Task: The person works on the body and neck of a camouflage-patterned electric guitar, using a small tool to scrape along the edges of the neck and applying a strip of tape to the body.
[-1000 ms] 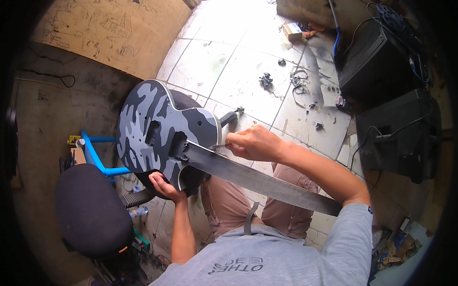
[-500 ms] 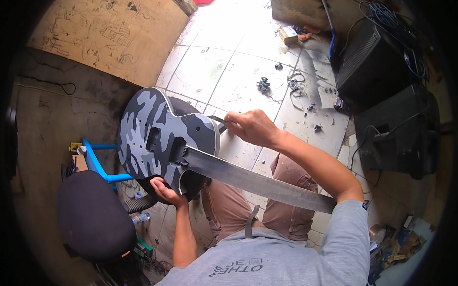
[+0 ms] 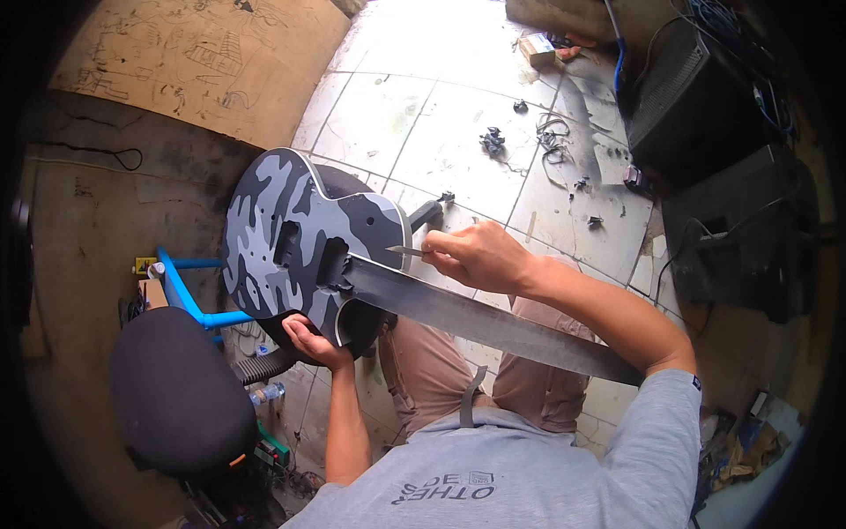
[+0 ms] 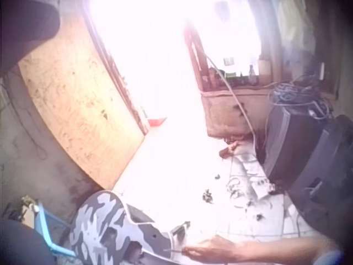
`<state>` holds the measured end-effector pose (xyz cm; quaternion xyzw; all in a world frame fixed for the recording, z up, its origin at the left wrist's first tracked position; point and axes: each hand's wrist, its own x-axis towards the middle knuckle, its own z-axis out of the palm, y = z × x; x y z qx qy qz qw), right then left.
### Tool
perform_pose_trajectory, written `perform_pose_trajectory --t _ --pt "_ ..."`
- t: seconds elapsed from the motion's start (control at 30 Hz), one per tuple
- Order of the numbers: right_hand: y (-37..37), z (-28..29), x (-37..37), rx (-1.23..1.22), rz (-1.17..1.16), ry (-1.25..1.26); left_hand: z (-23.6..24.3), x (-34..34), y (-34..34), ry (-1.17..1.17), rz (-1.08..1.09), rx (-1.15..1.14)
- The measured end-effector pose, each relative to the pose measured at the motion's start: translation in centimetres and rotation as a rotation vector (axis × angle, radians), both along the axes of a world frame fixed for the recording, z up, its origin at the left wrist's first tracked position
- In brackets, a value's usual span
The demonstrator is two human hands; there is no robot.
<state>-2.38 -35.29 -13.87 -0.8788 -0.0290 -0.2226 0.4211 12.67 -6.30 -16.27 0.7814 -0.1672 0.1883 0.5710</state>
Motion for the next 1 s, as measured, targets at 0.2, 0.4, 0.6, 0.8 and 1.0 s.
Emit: perform_pose_trajectory --t 0.2,0.4,0.6,0.8,1.0 --pt "0.9 -0.5 -0.3 -0.208 -0.006 0.022 -0.2 0.2 0.3 0.000 -0.007 -0.019" --pt "-0.1 -1.1 -0.5 -0.378 0.183 -0.097 0.0 0.0 0.1 -0.006 -0.005 0.023" --pt "-1.6 0.0 -0.8 0.038 -0.047 0.039 -0.3 0.4 0.4 0.004 0.006 -0.021" --pt "-2.2 2.4 -3.9 0.140 -0.086 0.241 -1.4 0.9 1.1 0.041 -0.010 -0.142" --pt "-2.3 3.9 -8.0 0.207 -0.107 0.393 -2.1 1.0 2.3 0.113 -0.062 -0.199"
